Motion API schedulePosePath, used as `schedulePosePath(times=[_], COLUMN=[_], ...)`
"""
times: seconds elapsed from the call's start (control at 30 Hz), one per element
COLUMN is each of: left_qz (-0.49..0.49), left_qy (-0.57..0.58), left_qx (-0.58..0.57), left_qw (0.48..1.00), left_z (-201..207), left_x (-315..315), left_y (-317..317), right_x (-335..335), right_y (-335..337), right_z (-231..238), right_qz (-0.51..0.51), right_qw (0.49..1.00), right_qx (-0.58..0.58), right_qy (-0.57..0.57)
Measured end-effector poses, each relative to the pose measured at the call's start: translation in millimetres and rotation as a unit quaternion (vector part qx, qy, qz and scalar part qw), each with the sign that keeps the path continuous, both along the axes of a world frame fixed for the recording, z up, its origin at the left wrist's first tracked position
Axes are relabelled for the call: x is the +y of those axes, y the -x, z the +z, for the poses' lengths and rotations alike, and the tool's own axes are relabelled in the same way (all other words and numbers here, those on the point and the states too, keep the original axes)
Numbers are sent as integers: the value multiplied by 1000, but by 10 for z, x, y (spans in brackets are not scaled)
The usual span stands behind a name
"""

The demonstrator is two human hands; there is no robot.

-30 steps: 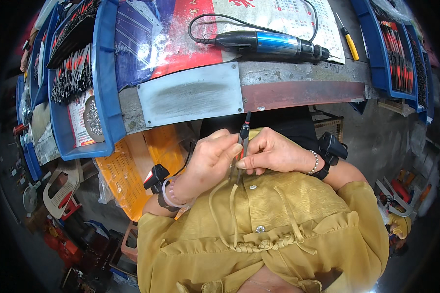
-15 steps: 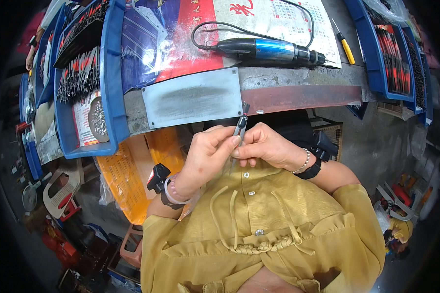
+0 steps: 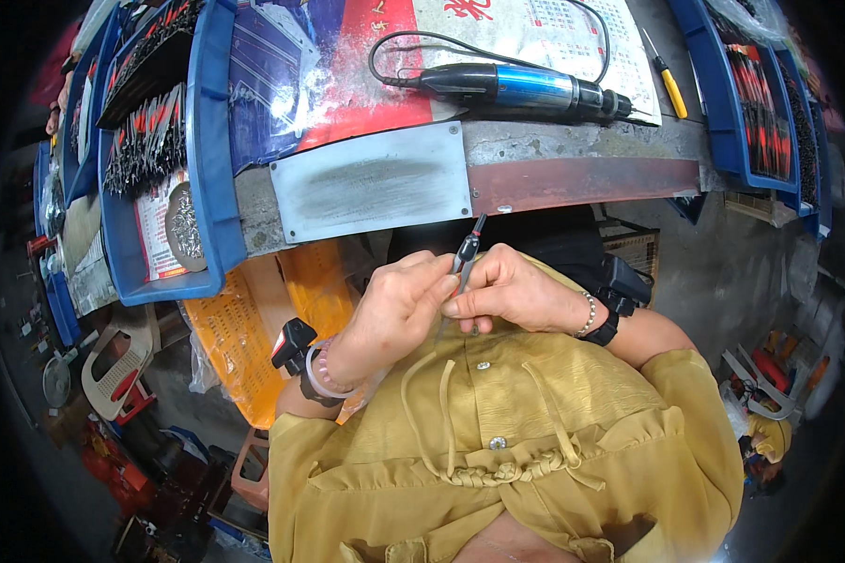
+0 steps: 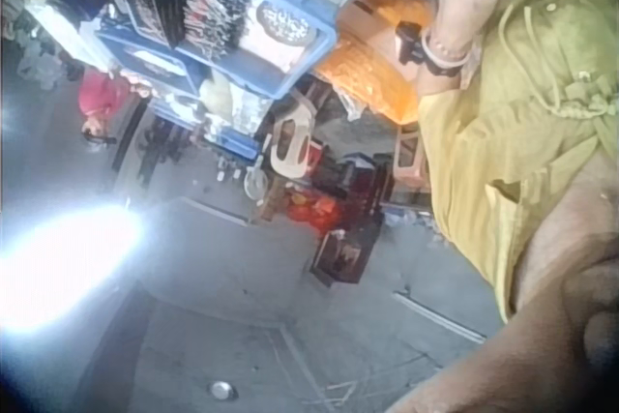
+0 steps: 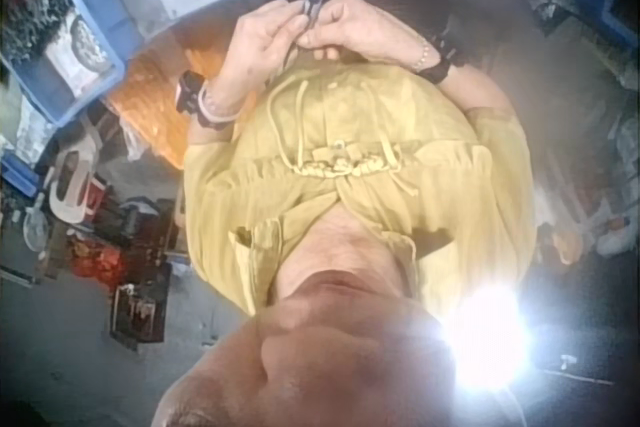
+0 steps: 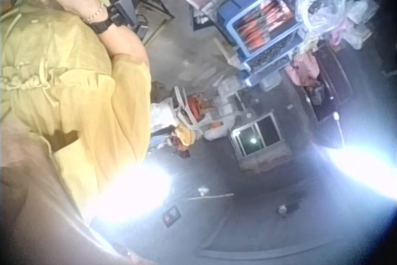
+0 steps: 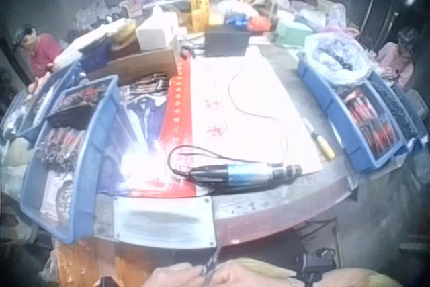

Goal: The person repeatedly picks small black electronic components from a yellow basket, uses a rotary tool to grind or shape them, and then uses pliers to trim or adjust them. The person places the finished components back into the basket and repeats the process.

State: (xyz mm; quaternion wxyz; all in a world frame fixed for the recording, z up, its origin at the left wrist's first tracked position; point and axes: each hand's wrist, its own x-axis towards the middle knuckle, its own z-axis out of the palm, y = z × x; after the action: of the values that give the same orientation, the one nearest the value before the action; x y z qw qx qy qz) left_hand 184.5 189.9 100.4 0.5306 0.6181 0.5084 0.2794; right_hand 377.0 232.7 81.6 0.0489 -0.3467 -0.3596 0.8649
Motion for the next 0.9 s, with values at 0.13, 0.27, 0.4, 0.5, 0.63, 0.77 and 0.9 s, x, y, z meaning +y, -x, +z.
schedulePosePath(times=[0.13,0.27,0.4,0.5,0.63,0.77,0.9], left_qz=[-14,-12,-18,22,72,76,91], left_qy=[-1,7,116,400,414,381,348], left_qx=[6,-7,-120,-389,-498,-512,-470], left_qw=[1000,1000,986,829,758,766,806], left_z=[-1,-34,-89,-143,-240,-261,-200], left_x=[-13,-30,61,160,188,122,73], left_y=[19,51,121,156,127,147,183], right_x=[2,17,84,131,106,70,115], right_y=[5,-2,-31,-38,14,-31,-192], right_z=[2,17,16,-5,-30,20,132], right_qz=[21,41,28,-8,-22,-8,-66], right_qw=[1000,999,1000,995,991,998,996], right_qx=[-9,-12,6,72,81,59,17], right_qy=[-18,-30,7,75,106,20,-57])
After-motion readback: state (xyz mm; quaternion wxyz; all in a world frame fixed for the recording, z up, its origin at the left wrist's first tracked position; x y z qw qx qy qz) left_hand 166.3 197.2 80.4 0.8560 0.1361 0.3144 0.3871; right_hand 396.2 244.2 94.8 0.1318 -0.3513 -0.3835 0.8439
